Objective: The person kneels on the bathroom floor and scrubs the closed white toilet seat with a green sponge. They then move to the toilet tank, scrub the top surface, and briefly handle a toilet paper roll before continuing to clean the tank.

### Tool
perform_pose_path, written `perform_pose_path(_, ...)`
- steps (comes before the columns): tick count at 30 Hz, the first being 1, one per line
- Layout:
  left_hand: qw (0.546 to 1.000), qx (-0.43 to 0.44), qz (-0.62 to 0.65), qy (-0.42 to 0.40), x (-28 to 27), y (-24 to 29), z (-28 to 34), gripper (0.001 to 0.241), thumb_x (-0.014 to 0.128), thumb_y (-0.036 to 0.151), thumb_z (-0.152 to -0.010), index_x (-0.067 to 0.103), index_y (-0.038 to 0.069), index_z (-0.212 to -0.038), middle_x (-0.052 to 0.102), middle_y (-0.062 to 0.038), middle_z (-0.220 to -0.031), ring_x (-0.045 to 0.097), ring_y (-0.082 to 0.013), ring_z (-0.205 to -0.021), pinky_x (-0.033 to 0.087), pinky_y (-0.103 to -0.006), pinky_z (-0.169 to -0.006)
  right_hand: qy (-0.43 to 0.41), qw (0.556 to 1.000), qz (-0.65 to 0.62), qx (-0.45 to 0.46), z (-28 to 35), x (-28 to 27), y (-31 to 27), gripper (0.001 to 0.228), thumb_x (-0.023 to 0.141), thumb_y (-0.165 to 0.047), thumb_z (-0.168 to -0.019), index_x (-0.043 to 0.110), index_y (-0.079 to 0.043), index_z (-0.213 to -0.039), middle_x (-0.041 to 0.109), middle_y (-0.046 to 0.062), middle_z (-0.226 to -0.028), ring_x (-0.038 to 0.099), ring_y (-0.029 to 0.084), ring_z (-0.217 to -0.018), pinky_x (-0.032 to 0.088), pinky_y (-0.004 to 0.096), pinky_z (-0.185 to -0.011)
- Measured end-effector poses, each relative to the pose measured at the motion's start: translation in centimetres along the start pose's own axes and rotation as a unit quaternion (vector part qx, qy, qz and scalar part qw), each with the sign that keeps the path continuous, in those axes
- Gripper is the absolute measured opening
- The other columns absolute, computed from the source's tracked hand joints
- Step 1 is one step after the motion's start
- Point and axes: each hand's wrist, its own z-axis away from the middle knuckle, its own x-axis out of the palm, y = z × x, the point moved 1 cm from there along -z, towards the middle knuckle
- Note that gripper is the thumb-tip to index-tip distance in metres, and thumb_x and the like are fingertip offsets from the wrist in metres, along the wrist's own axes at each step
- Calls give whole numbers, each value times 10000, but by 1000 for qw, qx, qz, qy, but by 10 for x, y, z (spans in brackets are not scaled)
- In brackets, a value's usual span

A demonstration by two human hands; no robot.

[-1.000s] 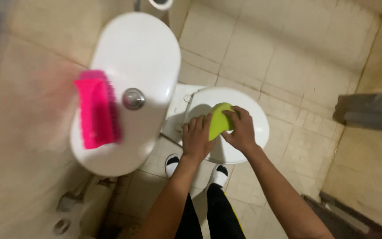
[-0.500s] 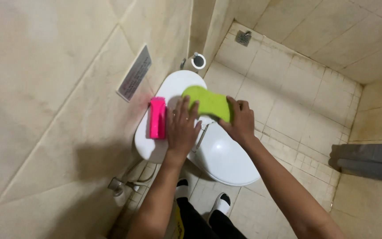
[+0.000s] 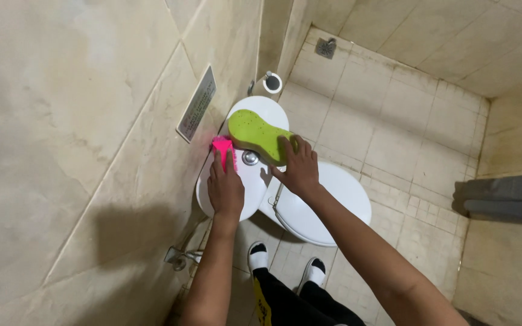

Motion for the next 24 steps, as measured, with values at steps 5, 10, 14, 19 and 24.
perform_pose_path(5,997,13,67,34,1,-4,6,630,583,-56,-880,510,84,-1489,430,-196,-1559,465,-403,-1397,450,-470,-1087,47,997,15,-54,17,17,7,881,752,-450,-821,348,-159,-1547,320,221,-1539,310,403,-1443,299,545,-1136)
perform_pose_path(10,995,4,80,52,-8,-12,24,587,585,-84,-861,558,57,-1430,459,-206,-1538,485,-414,-1379,449,-465,-1086,47,993,21,-104,26,21,5,855,728,-405,-860,321,-212,-1586,250,203,-1622,241,404,-1516,254,540,-1198)
perform_pose_path(14,994,10,77,76,-11,-27,41,567,574,-106,-849,607,37,-1396,484,-192,-1531,509,-405,-1375,451,-459,-1110,18,991,76,-105,8,16,-3,918,738,-403,-834,263,-281,-1609,149,207,-1670,147,402,-1547,206,559,-1207)
perform_pose_path(19,996,26,24,82,-23,-20,46,538,589,-39,-857,625,34,-1389,482,-185,-1529,490,-377,-1384,414,-482,-1152,11,991,91,-98,-14,18,-12,921,737,-378,-838,237,-308,-1609,129,199,-1675,132,405,-1550,184,566,-1212)
perform_pose_path(24,983,135,-8,122,-17,27,47,547,596,132,-904,531,64,-1442,451,-194,-1539,436,-379,-1427,326,-543,-1156,-47,989,108,-86,-26,21,-8,856,705,-250,-862,300,-310,-1614,320,168,-1629,282,348,-1514,275,519,-1170)
